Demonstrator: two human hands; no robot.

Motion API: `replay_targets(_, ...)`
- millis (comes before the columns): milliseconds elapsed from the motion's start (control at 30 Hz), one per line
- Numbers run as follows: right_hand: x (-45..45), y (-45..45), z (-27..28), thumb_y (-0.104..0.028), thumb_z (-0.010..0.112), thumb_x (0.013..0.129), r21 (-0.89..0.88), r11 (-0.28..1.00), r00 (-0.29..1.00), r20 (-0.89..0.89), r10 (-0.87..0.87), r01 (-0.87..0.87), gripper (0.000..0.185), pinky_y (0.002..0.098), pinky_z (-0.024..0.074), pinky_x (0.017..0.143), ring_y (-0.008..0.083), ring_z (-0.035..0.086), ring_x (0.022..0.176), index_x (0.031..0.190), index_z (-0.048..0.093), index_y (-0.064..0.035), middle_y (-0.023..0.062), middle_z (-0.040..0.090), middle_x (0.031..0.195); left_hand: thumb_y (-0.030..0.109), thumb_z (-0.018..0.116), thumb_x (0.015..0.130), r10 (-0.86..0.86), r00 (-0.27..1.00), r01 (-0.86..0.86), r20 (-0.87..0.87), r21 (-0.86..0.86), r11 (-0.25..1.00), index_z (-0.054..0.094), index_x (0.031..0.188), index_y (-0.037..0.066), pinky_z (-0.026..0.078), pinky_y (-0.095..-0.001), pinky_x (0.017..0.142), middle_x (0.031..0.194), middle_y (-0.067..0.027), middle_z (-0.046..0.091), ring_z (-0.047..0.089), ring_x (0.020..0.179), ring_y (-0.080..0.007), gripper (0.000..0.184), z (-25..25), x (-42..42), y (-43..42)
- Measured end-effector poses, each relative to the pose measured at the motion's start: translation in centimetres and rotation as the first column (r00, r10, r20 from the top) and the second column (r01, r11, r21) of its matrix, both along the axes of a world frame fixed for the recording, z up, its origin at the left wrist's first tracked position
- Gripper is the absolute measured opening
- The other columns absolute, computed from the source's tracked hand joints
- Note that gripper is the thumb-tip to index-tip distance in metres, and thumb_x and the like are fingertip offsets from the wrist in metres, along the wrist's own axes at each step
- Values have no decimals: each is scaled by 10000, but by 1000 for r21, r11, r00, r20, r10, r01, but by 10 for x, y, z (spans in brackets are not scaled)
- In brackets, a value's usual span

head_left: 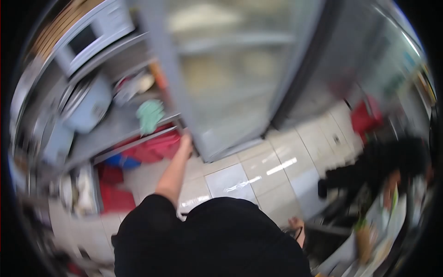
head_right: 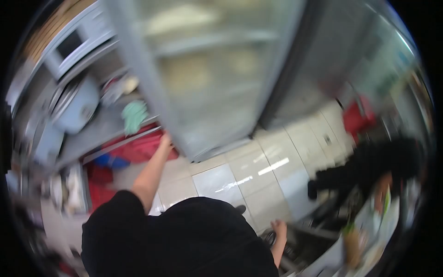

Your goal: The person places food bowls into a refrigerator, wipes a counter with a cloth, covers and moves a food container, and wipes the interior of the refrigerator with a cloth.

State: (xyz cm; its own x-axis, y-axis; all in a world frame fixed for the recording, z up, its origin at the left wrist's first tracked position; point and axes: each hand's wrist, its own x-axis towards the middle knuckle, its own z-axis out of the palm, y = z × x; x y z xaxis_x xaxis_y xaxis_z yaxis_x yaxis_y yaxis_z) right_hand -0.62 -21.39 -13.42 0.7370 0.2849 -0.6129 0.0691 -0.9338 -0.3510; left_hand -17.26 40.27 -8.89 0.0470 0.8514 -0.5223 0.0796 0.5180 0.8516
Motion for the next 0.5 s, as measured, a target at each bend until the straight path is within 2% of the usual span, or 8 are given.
replay_targets(33, 30, -42, -61, -363, 639, 684, -65, 982, 977, 107, 184, -177, 488, 349, 464, 727, 261, 595, 827, 995, 563, 5, 183, 611, 841, 465, 427, 819, 66, 996, -65, 68, -11, 998, 374, 1213, -6, 352, -406, 866, 1195, -182, 451, 446, 1072, -300, 616, 22, -15, -29)
replay_targets(67, 25, -46, -42, -349, 635, 688, -21, 996, 993, 70, 90, -89, 488, 342, 467, 711, 256, 600, 797, 1000, 560, 20, 182, 611, 819, 420, 505, 788, 85, 996, -85, 22, -9, 996, 391, 1182, -45, 364, -371, 869, 1187, -212, 447, 458, 1064, -291, 620, -43, -15, -10)
replay_targets(133, 69, -52, -41, -289, 679, 637, -15, 985, 981, 91, 173, -173, 427, 369, 456, 736, 294, 596, 802, 970, 597, -35, 148, 626, 806, 381, 512, 798, -45, 993, 48, -110, 25, 999, 400, 1173, 55, 394, -462, 749, 1084, -132, 489, 470, 972, -289, 509, -136, -30, -18)
replay_targets(200, 105, -58, -43, -171, 680, 619, 80, 985, 982, 119, 145, -155, 356, 345, 466, 687, 264, 602, 747, 937, 605, -30, 156, 623, 781, 332, 576, 755, -117, 957, 110, -267, -42, 993, 514, 1045, 32, 428, -388, 695, 972, -116, 556, 525, 841, -254, 422, -79, -43, -87)
replay_targets(267, 146, -48, -32, -64, 654, 592, 229, 952, 964, 220, 150, -201, 212, 317, 471, 614, 221, 601, 632, 797, 630, -17, 133, 619, 679, 321, 605, 725, -266, 787, 311, -556, -15, 950, 583, 898, 17, 448, -340, 683, 875, -117, 599, 559, 809, -248, 351, -105, -74, -122)
replay_targets(333, 169, -13, -6, -36, 627, 590, 248, 968, 968, 249, -21, -43, 65, 308, 469, 565, 194, 590, 545, 651, 627, -14, 117, 598, 575, 326, 591, 674, -226, 667, 284, -710, -38, 958, 632, 778, 11, 453, -351, 768, 853, -198, 603, 577, 868, -300, 334, -114, -116, -159)
replay_targets(433, 197, 35, 12, -101, 633, 616, 146, 959, 899, 407, 164, -241, 80, 313, 457, 550, 199, 586, 532, 602, 616, -24, 110, 584, 550, 250, 576, 725, -155, 718, -25, -678, -248, 968, 636, 732, 35, 483, -324, 672, 735, -125, 635, 621, 764, -220, 223, -95, -180, -193)
replay_targets(500, 205, 77, 8, -103, 646, 639, 15, 940, 813, 508, 286, -340, 112, 323, 455, 517, 202, 571, 498, 621, 599, -2, 85, 556, 500, 166, 582, 703, -327, 485, 72, -811, -336, 939, 554, 1061, 49, 477, -319, 727, 860, -149, 625, 601, 844, -254, 377, -109, -230, -198)
